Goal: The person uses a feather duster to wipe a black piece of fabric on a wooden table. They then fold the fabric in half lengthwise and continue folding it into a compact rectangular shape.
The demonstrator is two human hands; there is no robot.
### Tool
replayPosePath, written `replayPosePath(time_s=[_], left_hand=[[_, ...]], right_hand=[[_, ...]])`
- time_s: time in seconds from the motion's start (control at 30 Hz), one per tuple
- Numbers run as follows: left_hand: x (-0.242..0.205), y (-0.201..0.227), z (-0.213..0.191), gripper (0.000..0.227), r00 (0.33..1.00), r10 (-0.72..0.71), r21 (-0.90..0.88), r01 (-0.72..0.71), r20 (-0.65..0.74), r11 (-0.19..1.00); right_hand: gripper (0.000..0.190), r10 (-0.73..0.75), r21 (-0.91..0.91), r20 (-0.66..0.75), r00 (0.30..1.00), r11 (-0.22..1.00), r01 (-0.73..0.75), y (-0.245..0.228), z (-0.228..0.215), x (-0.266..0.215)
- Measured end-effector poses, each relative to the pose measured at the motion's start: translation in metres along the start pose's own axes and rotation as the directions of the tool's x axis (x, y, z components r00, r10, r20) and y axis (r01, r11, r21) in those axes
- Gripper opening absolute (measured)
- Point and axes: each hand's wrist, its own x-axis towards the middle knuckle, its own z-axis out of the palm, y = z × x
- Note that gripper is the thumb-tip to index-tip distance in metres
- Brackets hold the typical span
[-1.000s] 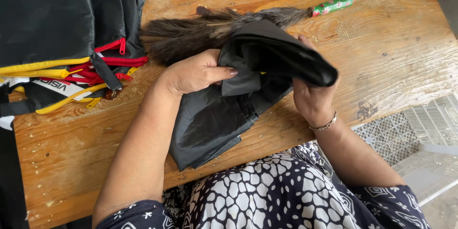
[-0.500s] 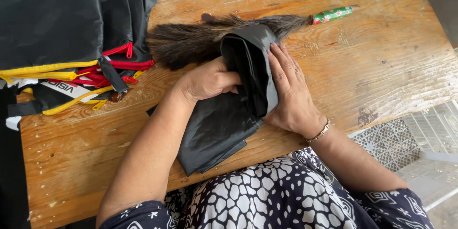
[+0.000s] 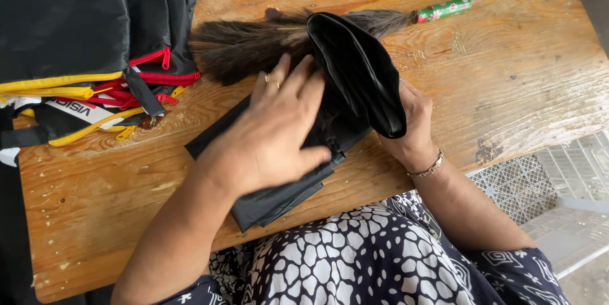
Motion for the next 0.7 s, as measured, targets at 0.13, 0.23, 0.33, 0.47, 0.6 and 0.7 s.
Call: replayPosePath(time_s=[0.13, 0.23, 0.33, 0.47, 0.6, 0.7], left_hand=[[0.001, 0.004, 0.049, 0.147, 0.986, -0.005, 0.085, -0.009, 0.164, 0.996], [0.005, -0.011, 0.093, 0.151, 0.962, -0.011, 0.374, 0.116, -0.272, 0.920], [0.002, -0.021, 0.090, 0.156, 0.925, -0.080, 0.377, 0.230, -0.372, 0.897], [0.002, -0.032, 0.091, 0.170, 0.911, -0.190, 0.307, 0.312, -0.367, 0.899], [0.006, -0.039, 0.099, 0.157, 0.932, -0.129, 0.287, 0.233, -0.339, 0.929], [0.005, -0.039, 0.087, 0.104, 0.962, -0.105, 0.259, 0.171, -0.250, 0.951]], right_hand=[[0.010, -0.009, 0.046, 0.009, 1.000, 0.999, 0.009, 0.002, 0.000, 0.000], [0.021, -0.022, -0.079, -0.038, 0.999, 0.997, 0.019, 0.023, 0.002, -0.012], [0.035, -0.002, -0.088, -0.084, 0.996, 0.996, -0.006, 0.031, 0.000, -0.019], [0.010, -0.052, -0.053, 0.007, 0.999, 0.997, 0.052, -0.007, -0.010, -0.014], [0.039, -0.134, -0.001, 0.118, 0.984, 0.991, 0.135, -0.042, -0.014, -0.002], [0.046, -0.376, -0.268, 0.237, 0.896, 0.861, 0.432, -0.038, -0.001, -0.006]])
